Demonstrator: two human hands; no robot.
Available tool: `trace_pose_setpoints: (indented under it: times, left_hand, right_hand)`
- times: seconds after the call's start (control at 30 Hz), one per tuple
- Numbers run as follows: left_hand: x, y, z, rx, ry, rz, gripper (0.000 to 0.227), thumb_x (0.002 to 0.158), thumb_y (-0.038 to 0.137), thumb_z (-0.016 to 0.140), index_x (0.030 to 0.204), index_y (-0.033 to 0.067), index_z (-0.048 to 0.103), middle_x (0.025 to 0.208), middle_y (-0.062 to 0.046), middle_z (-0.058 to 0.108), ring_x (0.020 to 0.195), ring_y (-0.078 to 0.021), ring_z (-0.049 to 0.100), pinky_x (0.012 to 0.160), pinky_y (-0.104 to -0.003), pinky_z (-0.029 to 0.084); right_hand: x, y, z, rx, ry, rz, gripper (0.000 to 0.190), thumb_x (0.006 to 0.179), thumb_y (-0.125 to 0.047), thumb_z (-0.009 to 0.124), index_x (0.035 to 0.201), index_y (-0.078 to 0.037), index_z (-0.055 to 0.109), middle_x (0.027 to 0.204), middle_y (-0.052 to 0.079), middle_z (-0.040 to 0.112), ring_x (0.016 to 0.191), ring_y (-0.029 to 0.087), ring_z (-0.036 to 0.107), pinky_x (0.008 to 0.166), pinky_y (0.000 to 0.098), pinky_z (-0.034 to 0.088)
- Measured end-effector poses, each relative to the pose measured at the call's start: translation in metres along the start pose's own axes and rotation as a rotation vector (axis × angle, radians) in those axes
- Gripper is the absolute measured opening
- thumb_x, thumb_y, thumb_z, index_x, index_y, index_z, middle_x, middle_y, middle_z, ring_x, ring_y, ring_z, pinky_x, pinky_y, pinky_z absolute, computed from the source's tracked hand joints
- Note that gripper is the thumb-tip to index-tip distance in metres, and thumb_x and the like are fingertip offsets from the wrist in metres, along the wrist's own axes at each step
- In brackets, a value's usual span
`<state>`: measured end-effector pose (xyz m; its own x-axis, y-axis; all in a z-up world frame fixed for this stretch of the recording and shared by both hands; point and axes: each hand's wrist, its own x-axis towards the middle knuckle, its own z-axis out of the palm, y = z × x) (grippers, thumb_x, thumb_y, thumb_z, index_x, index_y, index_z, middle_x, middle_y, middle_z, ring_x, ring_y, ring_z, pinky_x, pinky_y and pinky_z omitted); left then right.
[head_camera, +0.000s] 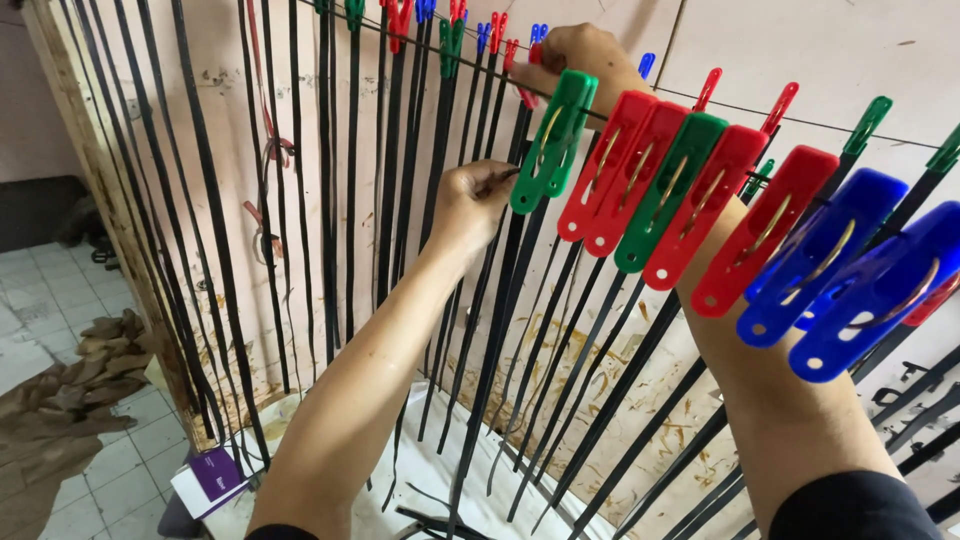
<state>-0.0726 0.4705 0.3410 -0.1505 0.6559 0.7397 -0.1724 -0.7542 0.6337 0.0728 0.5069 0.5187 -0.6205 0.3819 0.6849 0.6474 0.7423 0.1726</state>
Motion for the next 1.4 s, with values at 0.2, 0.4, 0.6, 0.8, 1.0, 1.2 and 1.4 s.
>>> trace_pose_setpoints:
  times: [0.2, 0.4, 0.6, 0.8, 1.0, 1.2, 1.4]
  left_hand:
    - [0.009, -0.001, 0.001, 0.110, 0.000, 0.000, 0.013, 0.091, 0.007, 0.076, 0.104, 0.0062, 0.078, 0.093, -0.005, 0.079, 0.080, -0.0118, 0.072, 0.075, -0.023, 0.062]
    - [0.015, -0.010, 0.000, 0.112, 0.006, -0.004, 0.013, 0.092, 0.010, 0.075, 0.104, 0.0069, 0.079, 0.091, -0.005, 0.080, 0.077, -0.0103, 0.073, 0.072, -0.022, 0.063]
    - [0.033, -0.039, -0.004, 0.055, -0.010, -0.022, 0.015, 0.092, 0.008, 0.075, 0.106, 0.0051, 0.077, 0.098, -0.008, 0.081, 0.085, -0.0132, 0.076, 0.081, -0.023, 0.065]
    - [0.038, -0.026, -0.002, 0.163, 0.022, -0.089, 0.019, 0.091, 0.011, 0.075, 0.109, 0.0052, 0.077, 0.101, -0.008, 0.081, 0.090, -0.0139, 0.077, 0.088, -0.023, 0.064]
    - [0.045, -0.027, -0.004, 0.168, 0.049, -0.133, 0.027, 0.088, 0.013, 0.077, 0.114, 0.0052, 0.076, 0.108, -0.010, 0.080, 0.098, -0.0163, 0.077, 0.095, -0.024, 0.064]
    - [0.055, -0.038, -0.003, 0.116, 0.066, -0.092, 0.028, 0.087, 0.014, 0.079, 0.113, 0.0039, 0.076, 0.106, -0.012, 0.080, 0.097, -0.0160, 0.077, 0.093, -0.023, 0.063]
    - [0.049, -0.021, 0.000, 0.065, 0.021, -0.076, 0.025, 0.088, 0.010, 0.077, 0.112, 0.0021, 0.075, 0.105, -0.013, 0.080, 0.095, -0.0169, 0.078, 0.093, -0.025, 0.064]
  right_hand:
    - [-0.005, -0.021, -0.005, 0.121, 0.096, 0.101, 0.032, 0.107, -0.034, 0.069, 0.108, -0.002, 0.073, 0.083, 0.012, 0.079, 0.067, 0.019, 0.076, 0.056, 0.0304, 0.061]
    - [-0.003, -0.003, 0.010, 0.120, 0.145, -0.030, 0.048, 0.118, -0.030, 0.053, 0.080, -0.006, 0.070, 0.067, 0.004, 0.074, 0.054, 0.012, 0.073, 0.053, 0.0206, 0.059]
    - [0.004, 0.022, 0.029, -0.073, 0.196, -0.087, 0.056, 0.107, -0.058, 0.072, 0.101, -0.002, 0.070, 0.070, 0.009, 0.071, 0.055, 0.020, 0.068, 0.048, 0.0314, 0.052]
    - [0.022, 0.045, 0.043, -0.162, 0.114, 0.071, 0.060, 0.115, -0.056, 0.059, 0.086, -0.004, 0.066, 0.070, 0.012, 0.068, 0.068, 0.034, 0.071, 0.054, 0.0427, 0.053]
    - [0.027, 0.048, 0.042, -0.269, 0.118, -0.014, 0.060, 0.123, -0.046, 0.055, 0.074, -0.012, 0.053, 0.057, -0.002, 0.050, 0.052, 0.021, 0.063, 0.049, 0.0350, 0.050]
    - [0.033, 0.069, 0.053, -0.371, 0.158, -0.111, 0.066, 0.124, -0.050, 0.054, 0.072, -0.010, 0.050, 0.056, 0.002, 0.052, 0.052, 0.027, 0.062, 0.048, 0.0404, 0.045]
    - [0.030, 0.053, 0.047, -0.362, 0.077, -0.029, 0.067, 0.122, -0.056, 0.049, 0.077, -0.006, 0.056, 0.061, 0.006, 0.060, 0.056, 0.030, 0.064, 0.052, 0.0423, 0.047]
